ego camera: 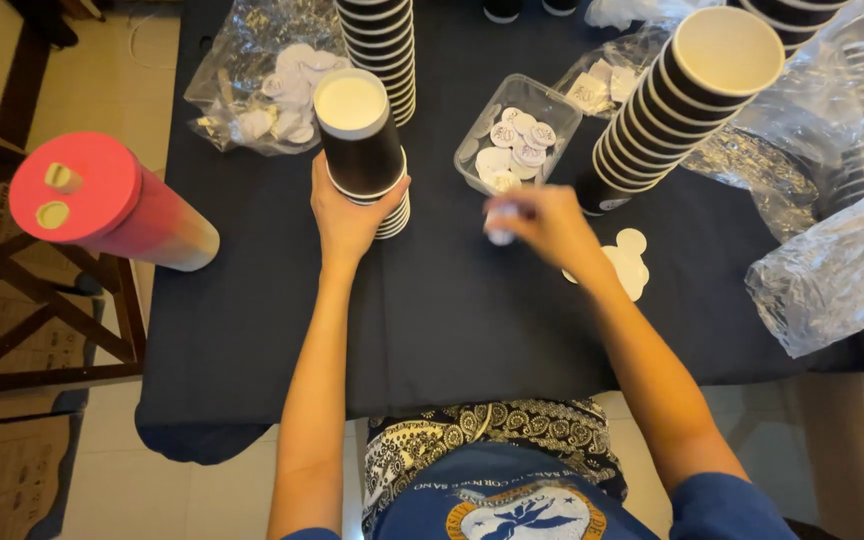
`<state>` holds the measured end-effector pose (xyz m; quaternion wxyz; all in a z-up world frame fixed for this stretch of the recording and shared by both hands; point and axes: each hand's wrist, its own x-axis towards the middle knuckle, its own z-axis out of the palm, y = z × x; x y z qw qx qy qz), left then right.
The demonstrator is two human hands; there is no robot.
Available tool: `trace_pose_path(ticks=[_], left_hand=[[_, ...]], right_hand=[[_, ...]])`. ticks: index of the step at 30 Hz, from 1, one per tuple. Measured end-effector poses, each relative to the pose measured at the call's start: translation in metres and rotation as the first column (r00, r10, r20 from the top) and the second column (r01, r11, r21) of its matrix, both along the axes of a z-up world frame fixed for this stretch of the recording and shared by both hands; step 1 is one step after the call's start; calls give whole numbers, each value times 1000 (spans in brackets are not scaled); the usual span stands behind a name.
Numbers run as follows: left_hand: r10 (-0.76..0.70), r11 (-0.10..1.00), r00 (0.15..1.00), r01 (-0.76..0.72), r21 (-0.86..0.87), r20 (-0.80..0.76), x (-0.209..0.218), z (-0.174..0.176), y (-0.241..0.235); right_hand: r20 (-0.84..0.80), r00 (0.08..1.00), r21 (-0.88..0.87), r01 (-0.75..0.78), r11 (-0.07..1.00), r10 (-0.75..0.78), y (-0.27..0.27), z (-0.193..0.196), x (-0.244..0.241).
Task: Applying round logo stickers to the sides of black and white paper coffee cups.
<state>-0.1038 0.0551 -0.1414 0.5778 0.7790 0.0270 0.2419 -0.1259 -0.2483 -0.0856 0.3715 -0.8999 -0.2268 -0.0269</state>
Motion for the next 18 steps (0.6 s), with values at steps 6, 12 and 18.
trace_pose_path(ticks=[6, 12, 18], left_hand=[[-6, 1000, 997, 6, -7, 72, -2, 0, -6], [33, 982, 959, -82, 167, 280, -8, -2, -17], [-38, 969, 964, -29, 247, 263, -4, -10, -16]], right_hand=[[-159, 982, -103, -116, 988, 99, 12, -37, -18], [287, 957, 288, -52, 956, -35, 81, 46, -16], [247, 932, 676, 31, 736, -266, 171, 56, 8]])
